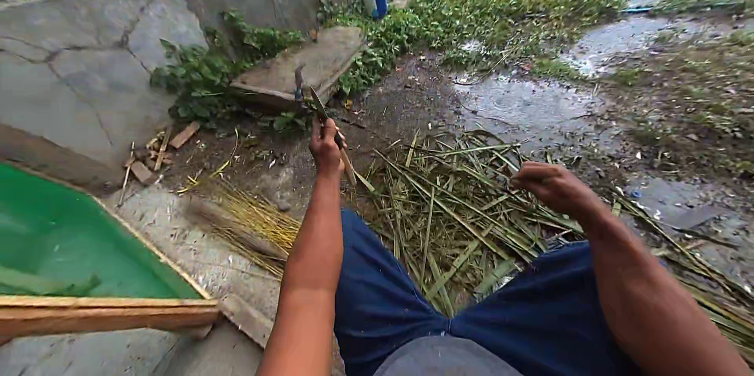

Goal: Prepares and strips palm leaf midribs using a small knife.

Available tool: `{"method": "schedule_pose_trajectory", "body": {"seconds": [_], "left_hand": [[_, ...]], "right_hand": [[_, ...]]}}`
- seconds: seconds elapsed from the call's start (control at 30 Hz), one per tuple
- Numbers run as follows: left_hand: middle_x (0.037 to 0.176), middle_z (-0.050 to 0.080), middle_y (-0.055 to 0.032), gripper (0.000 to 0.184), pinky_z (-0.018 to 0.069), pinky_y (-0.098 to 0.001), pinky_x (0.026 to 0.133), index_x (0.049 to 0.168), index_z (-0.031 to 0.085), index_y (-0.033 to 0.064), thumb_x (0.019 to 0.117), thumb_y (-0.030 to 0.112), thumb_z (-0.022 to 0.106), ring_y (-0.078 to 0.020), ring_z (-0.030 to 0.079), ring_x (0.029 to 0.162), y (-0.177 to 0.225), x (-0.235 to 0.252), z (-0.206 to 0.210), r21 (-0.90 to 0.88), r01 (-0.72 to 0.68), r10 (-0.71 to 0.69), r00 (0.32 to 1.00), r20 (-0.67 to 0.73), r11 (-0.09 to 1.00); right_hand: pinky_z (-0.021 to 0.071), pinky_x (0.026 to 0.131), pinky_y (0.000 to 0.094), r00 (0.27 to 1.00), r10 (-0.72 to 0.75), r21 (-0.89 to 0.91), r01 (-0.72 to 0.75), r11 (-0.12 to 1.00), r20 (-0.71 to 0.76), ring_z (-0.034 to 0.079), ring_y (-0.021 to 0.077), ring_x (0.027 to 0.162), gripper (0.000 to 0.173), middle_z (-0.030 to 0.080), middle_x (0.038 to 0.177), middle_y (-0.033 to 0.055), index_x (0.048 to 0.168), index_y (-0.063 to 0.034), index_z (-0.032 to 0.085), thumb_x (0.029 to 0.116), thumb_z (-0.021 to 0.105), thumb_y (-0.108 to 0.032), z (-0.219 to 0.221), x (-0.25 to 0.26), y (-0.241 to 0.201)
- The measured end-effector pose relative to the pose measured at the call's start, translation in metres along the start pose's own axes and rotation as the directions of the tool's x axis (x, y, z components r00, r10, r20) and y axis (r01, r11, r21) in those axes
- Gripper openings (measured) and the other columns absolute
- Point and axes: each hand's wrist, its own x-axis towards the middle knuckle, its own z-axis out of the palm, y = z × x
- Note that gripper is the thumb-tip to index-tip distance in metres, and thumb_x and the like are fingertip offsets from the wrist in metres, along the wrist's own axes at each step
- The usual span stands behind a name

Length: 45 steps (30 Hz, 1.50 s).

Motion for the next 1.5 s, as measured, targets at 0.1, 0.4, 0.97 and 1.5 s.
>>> {"method": "schedule_pose_trajectory", "body": {"seconds": [0.1, 0.4, 0.97, 1.5], "left_hand": [[0.089, 0.058, -0.0023, 0.05, 0.0536, -0.0257, 0.054, 0.158, 0.032, 0.0121, 0.1099, 0.022, 0.045, -0.0107, 0.059, 0.062, 0.0, 0.008, -0.009, -0.036, -0.007, 0.007, 1.0, -0.002, 0.999], [0.09, 0.058, -0.0017, 0.047, 0.0544, -0.0274, 0.055, 0.15, 0.034, 0.0066, 0.1064, 0.018, 0.047, -0.0102, 0.059, 0.064, -0.006, -0.038, 0.013, 0.105, -0.022, 0.002, 0.983, 0.183, 0.994], [0.087, 0.06, -0.0015, 0.051, 0.0493, -0.023, 0.051, 0.154, 0.044, 0.031, 0.1045, 0.028, 0.058, -0.0087, 0.055, 0.059, -0.02, -0.074, 0.028, -0.054, 0.264, -0.243, 0.935, 0.257, 0.963], [0.084, 0.059, -0.0013, 0.038, 0.0536, -0.0262, 0.051, 0.147, 0.042, 0.0164, 0.1101, 0.022, 0.043, -0.0117, 0.059, 0.06, -0.011, -0.023, 0.013, -0.21, 0.14, -0.128, 0.989, 0.066, 0.968]], "right_hand": [[0.0551, 0.081, 0.0459, 0.999, 0.023, 0.011, -0.022, 1.0, -0.029, 0.066, 0.0185, 0.085, 0.017, 0.07, 0.094, 0.0084, 0.097, -0.0025, 0.076, 0.0983, 0.062, -0.012, -0.008, -0.009, 0.008], [0.0543, 0.074, 0.0545, 0.967, 0.236, -0.016, -0.238, 0.971, -0.101, 0.065, 0.0283, 0.076, 0.013, 0.069, 0.095, 0.0163, 0.103, 0.0003, 0.075, 0.099, 0.064, -0.007, -0.011, -0.012, 0.005], [0.0532, 0.073, 0.0436, 1.0, -0.007, 0.027, 0.006, 1.0, 0.002, 0.063, 0.017, 0.078, 0.025, 0.068, 0.093, 0.0083, 0.1, -0.0059, 0.076, 0.0977, 0.058, -0.023, -0.004, -0.009, 0.013], [0.0526, 0.071, 0.046, 0.999, 0.021, 0.007, -0.02, 1.0, -0.039, 0.063, 0.0159, 0.075, 0.022, 0.069, 0.09, 0.0051, 0.096, -0.0071, 0.077, 0.098, 0.06, -0.022, -0.026, -0.025, 0.017]]}}
